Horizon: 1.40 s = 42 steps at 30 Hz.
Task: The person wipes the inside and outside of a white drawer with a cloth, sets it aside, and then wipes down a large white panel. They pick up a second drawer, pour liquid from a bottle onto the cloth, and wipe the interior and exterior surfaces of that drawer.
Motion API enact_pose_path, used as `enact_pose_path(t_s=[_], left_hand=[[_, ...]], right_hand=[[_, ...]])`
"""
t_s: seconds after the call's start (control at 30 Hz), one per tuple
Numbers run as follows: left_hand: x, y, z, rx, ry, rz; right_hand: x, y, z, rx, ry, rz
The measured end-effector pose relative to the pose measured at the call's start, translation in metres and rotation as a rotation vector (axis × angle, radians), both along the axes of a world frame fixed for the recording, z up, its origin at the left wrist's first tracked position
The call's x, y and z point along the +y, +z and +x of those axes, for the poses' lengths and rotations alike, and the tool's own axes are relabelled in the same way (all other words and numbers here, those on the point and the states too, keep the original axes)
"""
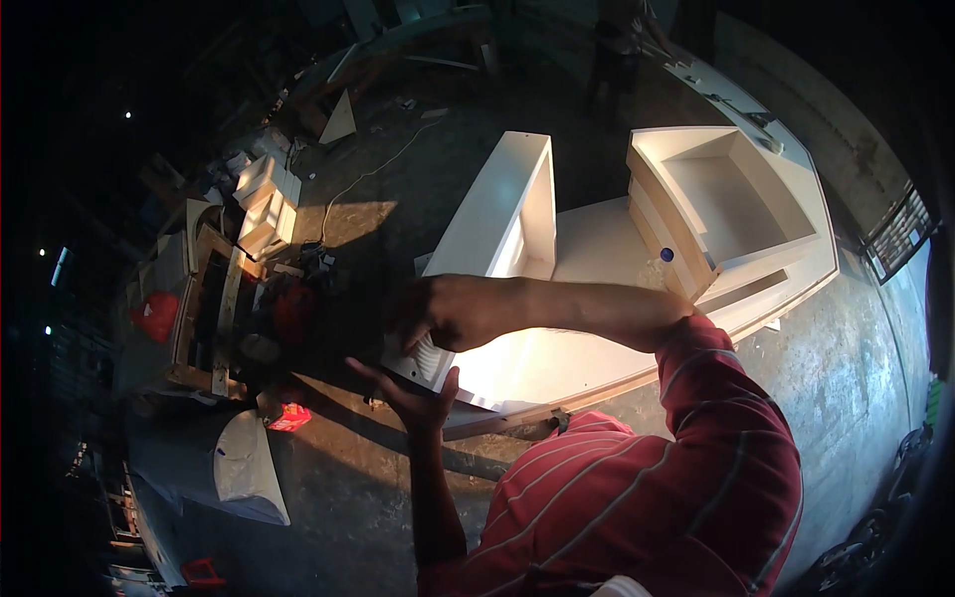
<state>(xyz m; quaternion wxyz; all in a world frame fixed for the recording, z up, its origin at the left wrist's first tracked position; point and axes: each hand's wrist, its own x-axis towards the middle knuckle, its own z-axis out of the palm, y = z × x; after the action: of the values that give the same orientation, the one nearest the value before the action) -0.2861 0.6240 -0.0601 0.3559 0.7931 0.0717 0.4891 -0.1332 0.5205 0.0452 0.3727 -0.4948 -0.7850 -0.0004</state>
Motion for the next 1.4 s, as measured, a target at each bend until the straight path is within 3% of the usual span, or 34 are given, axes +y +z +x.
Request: enact_pose_path(t_s=[0.1,0.23,0.3,0.33,0.4,0.47,0.57,0.67,0.73,0.8,0.83,0.9,0.97,1.03,1.1,1.2,1.33,1.4], left_hand=[[-0.003,0.006,0.003,0.016,-0.07,-0.065],[0.005,-0.005,-0.002,0.064,-0.089,0.003],[0.008,-0.008,-0.005,0.116,0.042,0.078],[0.009,-0.009,-0.005,0.092,-0.014,0.008],[0.001,0.001,-0.006,0.122,-0.064,-0.11],[-0.001,0.003,-0.007,0.15,-0.111,-0.229],[0.006,-0.003,-0.009,0.176,-0.007,-0.059],[0.012,-0.013,-0.009,0.205,0.089,0.065],[0.014,-0.018,-0.01,0.213,0.099,0.141],[0.012,-0.023,-0.013,0.23,0.087,0.106],[0.013,-0.024,-0.013,0.237,0.064,0.079],[0.016,-0.024,-0.014,0.239,0.08,0.102],[0.014,-0.024,-0.015,0.25,0.098,0.114],[0.009,-0.016,-0.013,0.227,0.144,0.205],[0.008,-0.013,-0.013,0.23,0.124,0.17],[0.009,-0.011,-0.013,0.226,0.101,0.126],[0.013,-0.019,-0.01,0.189,0.109,0.109],[0.007,-0.01,-0.011,0.188,0.086,0.065]], right_hand=[[-0.009,-0.018,-0.008,-0.103,-0.087,-0.018],[-0.017,-0.012,-0.01,-0.077,-0.123,-0.054],[-0.008,-0.024,-0.003,-0.004,-0.181,-0.04],[-0.009,-0.021,0.004,-0.005,-0.177,-0.037],[-0.014,-0.011,0.03,0.033,-0.22,-0.228],[-0.012,-0.025,0.073,-0.142,-0.313,0.001],[-0.027,-0.008,0.138,-0.024,-0.32,-0.105],[-0.04,-0.018,0.224,-0.105,-0.577,-0.053],[-0.053,-0.02,0.283,0.006,-0.831,-0.195],[-0.066,0.005,0.326,0.226,-1.069,-0.627],[-0.072,0.007,0.324,0.228,-1.065,-0.628],[-0.078,0.011,0.323,-0.603,-1.186,0.09],[-0.057,0.015,0.28,-0.273,-1.024,0.219],[-0.051,0.021,0.182,0.127,-0.618,0.179],[-0.046,-0.001,0.151,-0.079,-0.357,0.057],[-0.049,-0.019,0.176,0.031,-0.383,0.06],[-0.086,-0.018,0.303,0.039,-1.099,-0.16],[-0.121,-0.014,0.35,-0.293,-1.366,-0.09]])
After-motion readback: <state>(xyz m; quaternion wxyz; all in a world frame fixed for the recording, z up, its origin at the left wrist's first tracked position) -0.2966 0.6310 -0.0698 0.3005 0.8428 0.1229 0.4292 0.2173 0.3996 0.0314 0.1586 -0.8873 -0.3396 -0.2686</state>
